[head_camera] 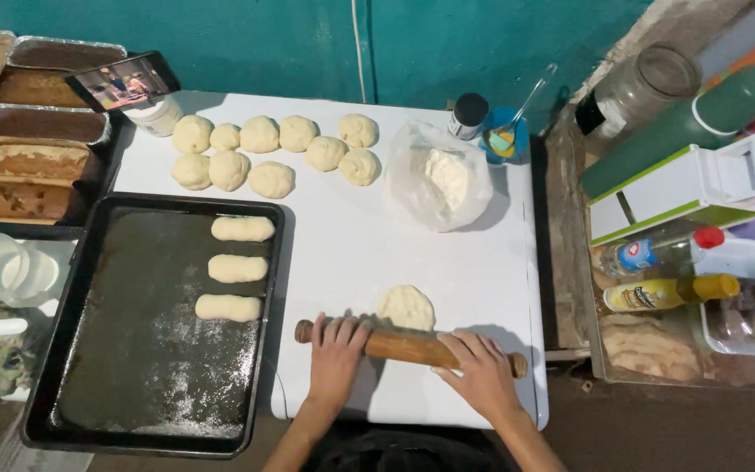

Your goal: Rolling and shaping pieces of dough into small loaves and placing them on a baking tray.

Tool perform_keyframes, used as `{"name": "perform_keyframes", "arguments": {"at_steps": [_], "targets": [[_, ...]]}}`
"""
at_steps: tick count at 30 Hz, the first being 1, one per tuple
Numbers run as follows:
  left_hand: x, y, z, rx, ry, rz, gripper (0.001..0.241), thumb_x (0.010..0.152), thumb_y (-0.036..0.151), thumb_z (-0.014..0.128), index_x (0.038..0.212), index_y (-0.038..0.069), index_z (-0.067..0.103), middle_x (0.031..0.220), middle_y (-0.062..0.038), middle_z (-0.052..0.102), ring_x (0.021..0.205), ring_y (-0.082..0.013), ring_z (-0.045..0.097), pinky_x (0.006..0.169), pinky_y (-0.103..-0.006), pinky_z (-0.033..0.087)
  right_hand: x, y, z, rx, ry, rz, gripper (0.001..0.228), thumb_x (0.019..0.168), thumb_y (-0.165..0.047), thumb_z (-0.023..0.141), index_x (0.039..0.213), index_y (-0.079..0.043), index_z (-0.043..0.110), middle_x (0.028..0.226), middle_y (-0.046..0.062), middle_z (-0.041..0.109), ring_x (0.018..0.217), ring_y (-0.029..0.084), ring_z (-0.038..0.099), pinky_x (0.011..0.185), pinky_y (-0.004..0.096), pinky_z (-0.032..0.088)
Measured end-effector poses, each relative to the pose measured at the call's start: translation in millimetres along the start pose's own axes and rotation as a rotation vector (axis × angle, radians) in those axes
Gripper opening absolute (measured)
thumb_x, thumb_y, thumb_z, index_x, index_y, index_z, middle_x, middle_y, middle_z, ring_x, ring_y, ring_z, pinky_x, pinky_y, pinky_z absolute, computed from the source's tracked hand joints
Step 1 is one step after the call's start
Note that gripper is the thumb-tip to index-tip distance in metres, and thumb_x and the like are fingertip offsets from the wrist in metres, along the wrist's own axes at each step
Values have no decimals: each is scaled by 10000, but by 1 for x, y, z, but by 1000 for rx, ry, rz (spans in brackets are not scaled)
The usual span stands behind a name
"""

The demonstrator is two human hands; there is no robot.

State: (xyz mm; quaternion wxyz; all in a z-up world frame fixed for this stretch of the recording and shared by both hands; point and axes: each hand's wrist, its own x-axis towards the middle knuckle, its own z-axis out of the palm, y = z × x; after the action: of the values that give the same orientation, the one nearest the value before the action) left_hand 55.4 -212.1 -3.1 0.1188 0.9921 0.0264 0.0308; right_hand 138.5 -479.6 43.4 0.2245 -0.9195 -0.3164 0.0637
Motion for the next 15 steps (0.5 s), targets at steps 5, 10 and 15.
{"name": "perform_keyframes", "arguments": {"at_steps": [5,10,15], "targets": [[10,-2,-20,-287,52,15,668,816,437,678,1361,72,550,1241,-114,627,1170,-317,553,1022,-518,359,15,13,13,-114,105,29,656,725,-490,812,1275,-165,666,1202,48,644,1138,291,571,966,489,400],[55,-8,-20,-258,88,-54,689,884,563,620,1274,-4,574,1137,-154,620,1076,-337,555,923,-506,383,58,25,17,-169,110,-9,585,809,-493,710,1222,-81,665,1177,98,625,1067,324,569,879,499,371],[140,-39,11,-138,42,-145,449,978,483,557,1043,40,575,1010,-148,584,969,-340,551,833,-503,404,143,57,22,-127,100,101,266,970,-332,594,911,-90,688,945,88,706,959,321,650,864,479,454]]}}
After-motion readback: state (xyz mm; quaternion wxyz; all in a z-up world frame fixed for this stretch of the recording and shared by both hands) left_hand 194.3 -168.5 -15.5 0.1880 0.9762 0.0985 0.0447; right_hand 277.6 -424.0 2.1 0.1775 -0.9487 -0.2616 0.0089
